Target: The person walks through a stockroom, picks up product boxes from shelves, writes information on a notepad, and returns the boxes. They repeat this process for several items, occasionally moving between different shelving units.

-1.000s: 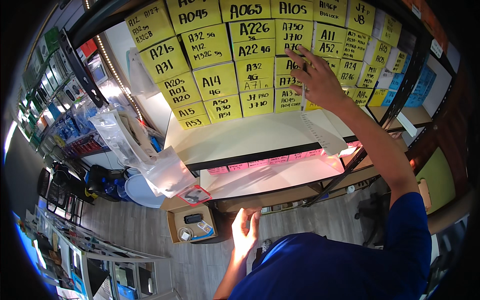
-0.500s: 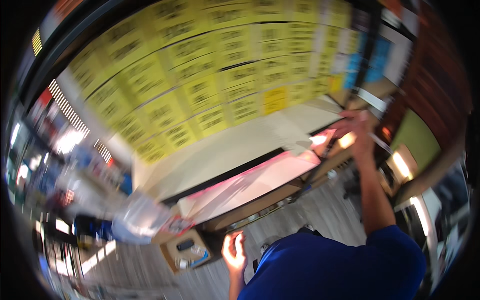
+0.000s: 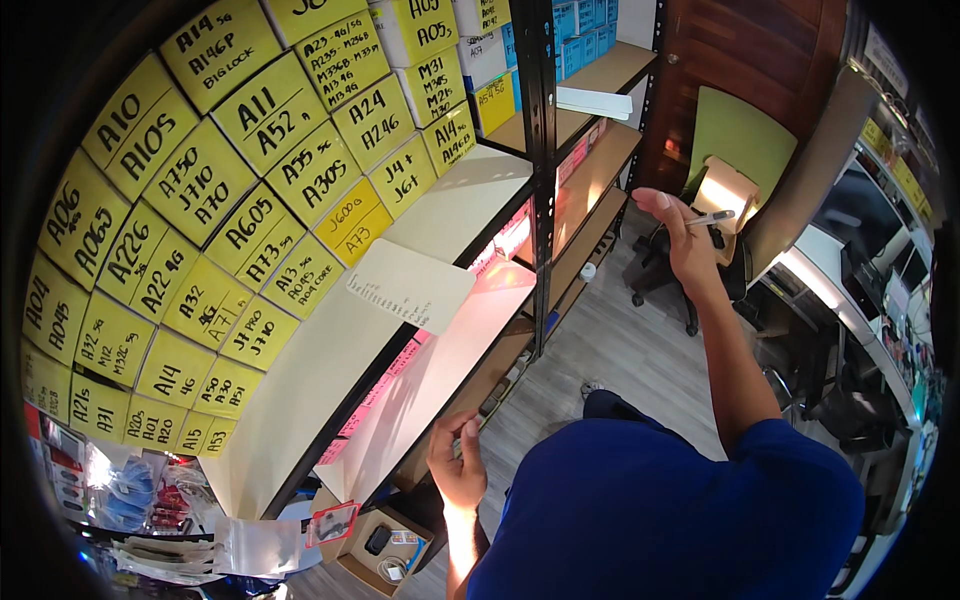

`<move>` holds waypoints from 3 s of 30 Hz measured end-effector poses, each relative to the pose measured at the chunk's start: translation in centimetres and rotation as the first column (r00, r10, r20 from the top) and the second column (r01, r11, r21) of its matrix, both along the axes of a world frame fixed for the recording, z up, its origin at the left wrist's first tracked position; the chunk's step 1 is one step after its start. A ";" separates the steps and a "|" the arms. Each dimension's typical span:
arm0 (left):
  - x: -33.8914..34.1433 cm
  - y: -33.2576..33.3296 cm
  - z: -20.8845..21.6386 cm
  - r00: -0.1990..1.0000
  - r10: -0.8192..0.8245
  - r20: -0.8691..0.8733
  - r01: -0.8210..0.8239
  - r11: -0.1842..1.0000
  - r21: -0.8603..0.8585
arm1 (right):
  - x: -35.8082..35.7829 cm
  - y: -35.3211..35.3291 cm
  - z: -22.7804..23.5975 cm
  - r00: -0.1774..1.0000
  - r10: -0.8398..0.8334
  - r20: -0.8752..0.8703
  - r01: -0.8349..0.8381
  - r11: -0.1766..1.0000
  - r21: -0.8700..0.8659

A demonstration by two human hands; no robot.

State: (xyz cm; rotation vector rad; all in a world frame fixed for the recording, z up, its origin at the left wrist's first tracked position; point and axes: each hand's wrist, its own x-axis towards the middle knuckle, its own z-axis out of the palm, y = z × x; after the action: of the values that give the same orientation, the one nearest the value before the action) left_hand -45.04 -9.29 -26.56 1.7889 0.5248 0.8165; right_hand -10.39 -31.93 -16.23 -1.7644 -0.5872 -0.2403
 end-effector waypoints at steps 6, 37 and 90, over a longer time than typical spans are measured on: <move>4.2 -3.5 -1.5 0.998 0.041 -0.045 -0.044 0.997 -0.057 | 10.4 -1.1 -2.2 0.946 0.064 -0.319 0.004 0.978 0.210; 33.4 -17.6 8.4 0.890 0.441 0.120 -0.456 0.872 0.176 | 20.9 -0.7 -5.3 0.104 0.885 -0.454 -0.865 0.306 0.398; 46.1 -8.5 10.7 0.997 0.058 -0.050 -0.007 0.726 0.688 | 29.5 -3.5 -4.5 0.526 0.724 -0.447 -0.568 0.690 0.449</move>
State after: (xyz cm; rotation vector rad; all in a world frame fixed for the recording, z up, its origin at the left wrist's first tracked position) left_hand 1.04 -17.84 -15.82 2.5087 0.3033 1.0686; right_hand 19.14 -35.38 -20.71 -1.1479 -0.6707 0.7438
